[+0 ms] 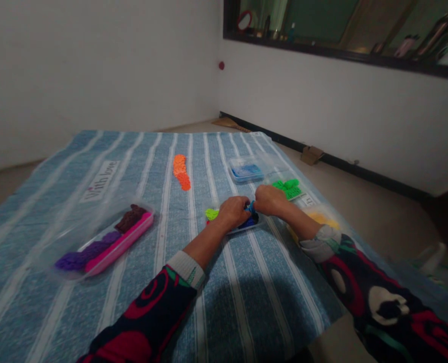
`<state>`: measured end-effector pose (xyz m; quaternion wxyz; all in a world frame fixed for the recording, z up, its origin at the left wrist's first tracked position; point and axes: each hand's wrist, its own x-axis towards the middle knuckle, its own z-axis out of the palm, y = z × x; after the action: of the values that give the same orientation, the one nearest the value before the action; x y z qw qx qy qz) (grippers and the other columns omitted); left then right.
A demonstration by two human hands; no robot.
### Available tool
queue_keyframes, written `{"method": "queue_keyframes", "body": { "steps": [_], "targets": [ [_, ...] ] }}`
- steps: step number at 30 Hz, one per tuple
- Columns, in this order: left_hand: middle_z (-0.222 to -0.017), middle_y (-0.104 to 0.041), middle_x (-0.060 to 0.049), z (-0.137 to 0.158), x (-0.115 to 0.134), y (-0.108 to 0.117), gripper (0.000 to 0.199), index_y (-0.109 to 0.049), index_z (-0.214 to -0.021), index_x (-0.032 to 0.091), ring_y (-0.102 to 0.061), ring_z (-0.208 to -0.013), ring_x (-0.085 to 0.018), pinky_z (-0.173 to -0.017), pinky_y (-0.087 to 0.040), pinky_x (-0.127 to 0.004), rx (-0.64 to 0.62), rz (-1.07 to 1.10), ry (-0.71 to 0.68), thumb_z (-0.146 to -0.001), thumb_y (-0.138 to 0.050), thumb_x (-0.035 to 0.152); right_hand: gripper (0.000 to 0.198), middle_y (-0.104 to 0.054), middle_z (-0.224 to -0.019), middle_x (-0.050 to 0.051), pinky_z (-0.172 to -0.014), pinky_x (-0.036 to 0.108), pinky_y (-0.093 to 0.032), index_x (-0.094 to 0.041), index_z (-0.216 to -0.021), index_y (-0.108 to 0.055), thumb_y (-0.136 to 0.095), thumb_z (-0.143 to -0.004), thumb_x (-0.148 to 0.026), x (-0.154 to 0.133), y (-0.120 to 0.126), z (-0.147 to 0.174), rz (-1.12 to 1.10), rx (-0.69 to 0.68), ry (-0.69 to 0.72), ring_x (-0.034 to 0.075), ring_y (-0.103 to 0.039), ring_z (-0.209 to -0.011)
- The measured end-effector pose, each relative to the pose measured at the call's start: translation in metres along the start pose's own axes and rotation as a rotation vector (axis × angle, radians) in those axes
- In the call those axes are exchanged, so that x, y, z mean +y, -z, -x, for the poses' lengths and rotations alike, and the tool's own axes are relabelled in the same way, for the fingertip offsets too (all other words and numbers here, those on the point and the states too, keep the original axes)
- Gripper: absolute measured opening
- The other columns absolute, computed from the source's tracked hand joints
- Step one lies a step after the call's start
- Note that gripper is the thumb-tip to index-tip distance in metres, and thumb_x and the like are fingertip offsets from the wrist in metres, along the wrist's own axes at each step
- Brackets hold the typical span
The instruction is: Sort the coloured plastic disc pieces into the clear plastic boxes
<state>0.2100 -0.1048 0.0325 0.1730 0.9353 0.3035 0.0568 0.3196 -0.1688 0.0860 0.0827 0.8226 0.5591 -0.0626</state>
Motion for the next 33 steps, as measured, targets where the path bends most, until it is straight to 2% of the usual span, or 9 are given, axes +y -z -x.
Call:
{"method": "queue_keyframes", "body": {
  "steps": [5, 15, 22, 29, 33],
  "targets": [
    [-0.093, -0.072, -0.006, -0.001, 0.001, -0.003, 0.027, -0.069, -0.098, 0.02, -0.065, -0.091, -0.023, -0.075, -0.047, -0.029, 0.007, -0.019, -0.004, -0.076, -0.053, 0.025, 0.039, -0.07, -0.103, 0.019, -0.073, 0.031, -0.051, -0.011, -0.111, -0.067, -0.053, -0.081, -0.031, 0.001, -0.005, -0.003, -0.009, -0.013, 0.025, 0.029, -0.065, -0.101],
    [-0.089, -0.072, -0.008, 0.0, 0.001, -0.005, 0.024, -0.071, -0.088, 0.019, -0.066, -0.089, -0.025, -0.073, -0.047, -0.031, 0.017, -0.039, -0.007, -0.076, -0.051, 0.024, 0.032, -0.07, -0.103, 0.016, -0.073, 0.029, -0.05, -0.013, -0.106, -0.068, -0.05, -0.081, -0.025, 0.001, -0.012, -0.003, 0.016, 0.04, 0.068, 0.027, -0.065, -0.1],
    [-0.098, -0.072, -0.009, 0.002, 0.002, -0.005, 0.028, -0.067, -0.099, 0.017, -0.066, -0.092, -0.023, -0.074, -0.047, -0.029, 0.039, -0.019, 0.002, -0.078, -0.052, 0.027, 0.028, -0.071, -0.101, 0.011, -0.073, 0.029, -0.048, -0.019, -0.098, -0.071, -0.049, -0.081, -0.024, 0.013, -0.009, -0.003, -0.018, 0.074, 0.135, 0.025, -0.065, -0.096],
    [-0.1, -0.072, -0.01, 0.004, 0.003, -0.004, 0.038, -0.063, -0.112, 0.016, -0.066, -0.096, -0.026, -0.079, -0.048, -0.031, 0.065, 0.007, 0.054, -0.077, -0.057, 0.029, 0.041, -0.069, -0.111, 0.009, -0.081, 0.032, -0.048, -0.027, -0.118, -0.065, -0.051, -0.08, -0.022, 0.018, -0.004, -0.005, 0.014, 0.05, 0.343, 0.026, -0.062, -0.106],
    [-0.105, -0.071, -0.007, 0.002, 0.001, -0.004, 0.043, -0.06, -0.114, 0.018, -0.066, -0.097, -0.022, -0.079, -0.049, -0.027, 0.085, 0.144, 0.092, -0.072, -0.066, 0.029, 0.046, -0.069, -0.112, 0.011, -0.08, 0.035, -0.048, -0.028, -0.122, -0.062, -0.052, -0.078, -0.02, 0.019, 0.0, -0.012, 0.086, -0.003, 0.403, 0.028, -0.063, -0.105]
  ]
}}
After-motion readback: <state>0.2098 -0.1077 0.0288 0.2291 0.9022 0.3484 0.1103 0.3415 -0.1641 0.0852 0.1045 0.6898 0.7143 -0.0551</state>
